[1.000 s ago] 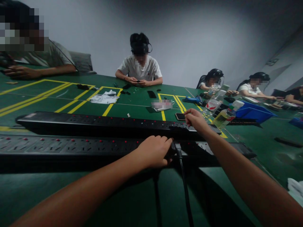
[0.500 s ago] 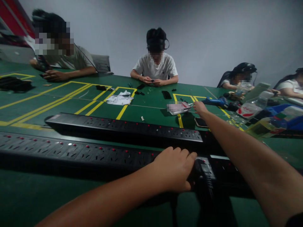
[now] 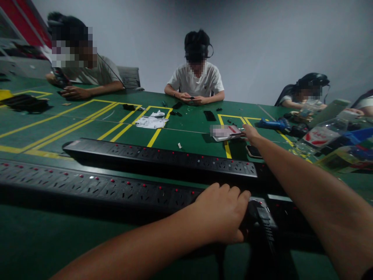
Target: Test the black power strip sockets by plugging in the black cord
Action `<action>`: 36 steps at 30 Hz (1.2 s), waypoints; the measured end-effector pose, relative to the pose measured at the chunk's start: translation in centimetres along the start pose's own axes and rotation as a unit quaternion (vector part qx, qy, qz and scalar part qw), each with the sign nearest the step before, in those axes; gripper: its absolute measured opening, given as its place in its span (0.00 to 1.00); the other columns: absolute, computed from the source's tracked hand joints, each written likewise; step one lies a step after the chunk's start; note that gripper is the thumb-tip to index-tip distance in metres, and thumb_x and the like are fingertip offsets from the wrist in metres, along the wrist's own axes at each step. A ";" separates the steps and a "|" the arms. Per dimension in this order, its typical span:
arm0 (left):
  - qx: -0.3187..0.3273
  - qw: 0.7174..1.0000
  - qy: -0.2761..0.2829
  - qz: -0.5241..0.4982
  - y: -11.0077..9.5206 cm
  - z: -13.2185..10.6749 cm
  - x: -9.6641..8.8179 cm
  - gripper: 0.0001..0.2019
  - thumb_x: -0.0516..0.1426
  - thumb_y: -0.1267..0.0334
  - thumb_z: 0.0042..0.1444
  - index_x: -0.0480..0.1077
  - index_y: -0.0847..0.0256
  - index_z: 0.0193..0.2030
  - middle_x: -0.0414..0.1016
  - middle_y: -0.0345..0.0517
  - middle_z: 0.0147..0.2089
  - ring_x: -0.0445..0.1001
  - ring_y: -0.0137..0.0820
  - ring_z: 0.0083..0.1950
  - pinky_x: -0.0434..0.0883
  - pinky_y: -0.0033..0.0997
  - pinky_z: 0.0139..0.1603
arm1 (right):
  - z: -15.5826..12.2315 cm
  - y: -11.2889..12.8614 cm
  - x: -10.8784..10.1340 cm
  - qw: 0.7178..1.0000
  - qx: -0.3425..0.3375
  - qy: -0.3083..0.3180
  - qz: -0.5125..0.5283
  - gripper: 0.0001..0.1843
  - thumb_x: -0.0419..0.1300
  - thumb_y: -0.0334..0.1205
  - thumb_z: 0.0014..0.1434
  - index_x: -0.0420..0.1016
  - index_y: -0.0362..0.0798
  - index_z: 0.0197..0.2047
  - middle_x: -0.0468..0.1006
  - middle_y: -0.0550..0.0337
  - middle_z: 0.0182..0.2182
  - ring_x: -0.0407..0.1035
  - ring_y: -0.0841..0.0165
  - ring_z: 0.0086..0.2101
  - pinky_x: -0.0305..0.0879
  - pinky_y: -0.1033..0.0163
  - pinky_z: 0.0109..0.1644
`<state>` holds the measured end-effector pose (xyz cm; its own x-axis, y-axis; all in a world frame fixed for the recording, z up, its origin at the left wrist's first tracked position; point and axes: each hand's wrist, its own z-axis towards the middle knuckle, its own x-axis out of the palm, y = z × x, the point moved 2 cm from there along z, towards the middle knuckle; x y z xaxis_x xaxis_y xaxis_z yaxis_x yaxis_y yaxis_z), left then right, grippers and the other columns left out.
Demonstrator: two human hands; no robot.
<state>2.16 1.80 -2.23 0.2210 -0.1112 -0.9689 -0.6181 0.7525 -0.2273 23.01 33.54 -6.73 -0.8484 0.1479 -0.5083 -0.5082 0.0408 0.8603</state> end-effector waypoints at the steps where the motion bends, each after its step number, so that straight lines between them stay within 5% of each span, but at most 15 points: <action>1: 0.000 1.000 0.004 0.002 0.0 0.0 0.0 0.38 0.58 0.48 0.49 0.55 0.67 0.64 0.72 0.56 0.52 0.71 0.45 0.47 0.68 0.41 0.41 | -0.1 -0.1 -0.1 1.000 0.019 -0.006 -0.004 0.20 0.58 0.44 0.64 0.68 0.46 0.56 0.71 0.51 0.52 0.70 0.62 0.47 0.70 0.50 0.48; 4: -0.001 1.000 0.013 0.010 -0.1 0.0 -0.1 0.38 0.58 0.48 0.50 0.55 0.66 0.64 0.72 0.56 0.52 0.71 0.45 0.49 0.68 0.41 0.42 | -0.8 -0.1 -0.5 0.998 0.058 -0.018 -0.014 0.19 0.56 0.45 0.65 0.68 0.44 0.55 0.73 0.51 0.49 0.71 0.61 0.44 0.71 0.51 0.46; 9: 0.000 1.000 0.013 0.015 -0.1 -0.1 0.0 0.38 0.58 0.49 0.49 0.55 0.65 0.64 0.72 0.56 0.53 0.72 0.44 0.47 0.69 0.41 0.42 | -2.8 0.3 -1.2 0.997 0.059 -0.011 -0.039 0.19 0.47 0.46 0.65 0.70 0.41 0.47 0.78 0.52 0.31 0.73 0.62 0.31 0.69 0.57 0.34; 14: 0.005 1.000 -0.010 0.008 -0.1 -0.1 0.2 0.38 0.58 0.49 0.49 0.56 0.66 0.63 0.72 0.55 0.52 0.72 0.44 0.47 0.69 0.42 0.43 | -4.9 0.5 -1.8 0.995 0.033 0.028 -0.091 0.18 0.49 0.45 0.61 0.70 0.41 0.46 0.77 0.51 0.28 0.73 0.62 0.28 0.68 0.58 0.32; 19: 0.003 1.000 -0.017 0.004 -0.1 -0.1 0.3 0.38 0.58 0.50 0.49 0.56 0.67 0.64 0.72 0.55 0.52 0.72 0.45 0.47 0.69 0.43 0.43 | -5.4 0.9 -2.9 0.981 -0.042 0.027 -0.187 0.33 0.61 0.45 0.52 0.63 0.38 0.58 0.78 0.40 0.42 0.73 0.52 0.41 0.68 0.48 0.45; 24: 0.001 1.000 -0.014 0.002 -0.1 -0.1 0.2 0.38 0.58 0.50 0.49 0.56 0.68 0.64 0.72 0.55 0.51 0.72 0.45 0.47 0.69 0.44 0.42 | -4.0 1.6 -2.7 0.953 -0.153 0.066 -0.253 0.53 0.70 0.43 0.41 0.54 0.38 0.67 0.60 0.37 0.64 0.54 0.47 0.62 0.49 0.48 0.65; 27: -0.001 1.000 -0.015 0.002 -0.1 -0.1 0.2 0.38 0.58 0.50 0.49 0.57 0.68 0.64 0.72 0.56 0.51 0.71 0.45 0.46 0.69 0.44 0.42 | -2.7 1.4 -2.0 0.940 -0.177 0.115 -0.269 0.53 0.69 0.45 0.44 0.52 0.37 0.68 0.56 0.37 0.66 0.52 0.48 0.63 0.48 0.50 0.66; 36: -0.010 1.000 -0.022 -0.002 -0.2 0.1 0.3 0.37 0.59 0.50 0.48 0.58 0.67 0.62 0.72 0.54 0.50 0.71 0.44 0.44 0.68 0.42 0.41 | -1.5 0.4 -1.5 0.911 -0.204 0.174 -0.314 0.55 0.67 0.55 0.47 0.48 0.41 0.70 0.67 0.42 0.60 0.64 0.51 0.57 0.57 0.51 0.62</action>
<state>2.37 1.67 -2.47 0.2562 -0.0842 -0.9630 -0.6320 0.7392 -0.2328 23.86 31.86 -5.69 -0.3317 -0.1031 -0.9377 -0.8612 -0.3727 0.3456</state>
